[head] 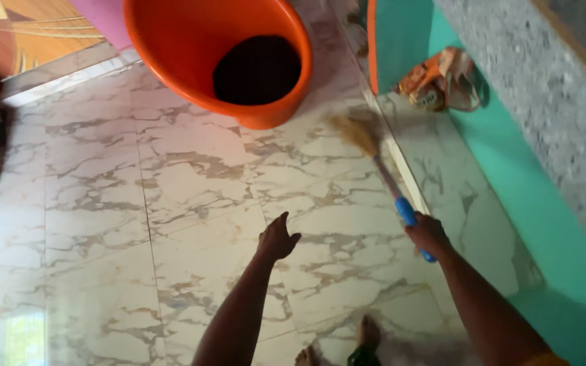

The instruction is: The person sweeps inside and around a large orange basin using a broom and then places a checkered cloth inside the basin, smoothing it by hand.

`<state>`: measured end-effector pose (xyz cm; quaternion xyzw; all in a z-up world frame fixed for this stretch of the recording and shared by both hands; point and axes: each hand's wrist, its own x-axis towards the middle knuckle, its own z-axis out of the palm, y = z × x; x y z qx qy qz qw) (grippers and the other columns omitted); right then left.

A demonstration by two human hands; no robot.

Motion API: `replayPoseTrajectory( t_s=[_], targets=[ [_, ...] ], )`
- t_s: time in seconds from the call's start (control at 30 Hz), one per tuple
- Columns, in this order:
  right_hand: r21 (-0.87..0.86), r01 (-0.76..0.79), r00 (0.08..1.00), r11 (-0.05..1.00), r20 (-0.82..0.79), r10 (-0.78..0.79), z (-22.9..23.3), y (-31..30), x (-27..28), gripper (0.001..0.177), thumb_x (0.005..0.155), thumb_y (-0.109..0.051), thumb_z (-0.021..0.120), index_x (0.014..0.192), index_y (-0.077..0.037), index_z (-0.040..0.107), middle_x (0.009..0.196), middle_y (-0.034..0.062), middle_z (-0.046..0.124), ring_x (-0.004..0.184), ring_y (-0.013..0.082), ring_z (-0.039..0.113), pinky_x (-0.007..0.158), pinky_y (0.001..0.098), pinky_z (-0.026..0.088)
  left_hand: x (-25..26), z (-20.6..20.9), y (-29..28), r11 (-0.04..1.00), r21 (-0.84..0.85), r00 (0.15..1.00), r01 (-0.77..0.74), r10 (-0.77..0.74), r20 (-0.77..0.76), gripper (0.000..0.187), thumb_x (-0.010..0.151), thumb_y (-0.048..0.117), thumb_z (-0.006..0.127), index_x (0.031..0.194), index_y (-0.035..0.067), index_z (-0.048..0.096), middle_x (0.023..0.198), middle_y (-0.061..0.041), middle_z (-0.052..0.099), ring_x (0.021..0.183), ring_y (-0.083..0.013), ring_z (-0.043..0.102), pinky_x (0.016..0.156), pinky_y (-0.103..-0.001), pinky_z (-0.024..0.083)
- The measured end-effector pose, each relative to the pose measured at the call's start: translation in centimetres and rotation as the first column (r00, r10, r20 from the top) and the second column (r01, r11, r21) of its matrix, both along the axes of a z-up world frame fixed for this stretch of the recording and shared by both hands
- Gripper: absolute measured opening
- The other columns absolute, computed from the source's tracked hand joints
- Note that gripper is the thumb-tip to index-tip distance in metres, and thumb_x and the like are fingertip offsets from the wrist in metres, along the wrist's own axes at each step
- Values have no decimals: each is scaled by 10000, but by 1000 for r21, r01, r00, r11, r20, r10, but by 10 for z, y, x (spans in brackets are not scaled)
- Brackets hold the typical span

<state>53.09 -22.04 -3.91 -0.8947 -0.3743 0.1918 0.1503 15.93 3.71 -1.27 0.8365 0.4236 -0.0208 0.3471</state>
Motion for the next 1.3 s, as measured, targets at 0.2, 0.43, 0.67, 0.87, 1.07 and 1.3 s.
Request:
replayPoseTrajectory(
  t_s=[0.2,0.43,0.67,0.87,1.07,1.3],
  targets=[
    [41,-91,977,995,198,81,11,39,46,370,854,-314,697,1138,-89,624,886,227,724,864,476,698,786,560,566,41,14,-4,999,27,996,-32,30,82,822,867,392,736,1535,93,362,1496,-166,524,1368,-355,510,1073,-541,443],
    [-235,133,991,963,27,-131,6,112,101,329,849,-238,715,1042,26,744,932,255,760,838,394,783,763,467,624,38,4,-3,996,10,994,-86,86,62,830,876,391,730,1545,83,347,1500,-188,510,1372,-371,497,1095,-517,433],
    [-170,-137,990,976,4,139,-17,46,69,349,868,-362,672,1135,-139,696,930,204,766,896,426,737,815,520,586,36,2,-3,993,-25,993,-114,115,31,831,874,395,729,1546,90,349,1480,-190,533,1356,-371,518,1086,-510,446],
    [-4,24,998,1000,56,-24,-20,55,74,396,860,-379,728,1070,-44,709,903,238,753,894,444,723,824,522,583,24,8,1,987,-40,988,-153,153,-8,827,871,398,725,1547,104,352,1461,-174,557,1347,-360,533,1080,-510,452],
    [-238,18,983,971,-171,-60,-54,113,25,396,807,-324,719,950,45,711,923,276,768,877,444,788,777,524,646,15,9,-4,991,-30,990,-132,131,-44,820,878,390,730,1543,101,346,1434,-188,566,1331,-371,535,1059,-532,452],
    [-125,-278,942,952,-230,245,-51,115,-86,372,845,-324,630,1069,-31,674,936,218,750,866,411,757,832,508,600,21,30,-19,996,31,995,-88,87,40,804,862,369,742,1522,88,378,1410,-192,595,1299,-376,570,1044,-536,472]
  ],
)
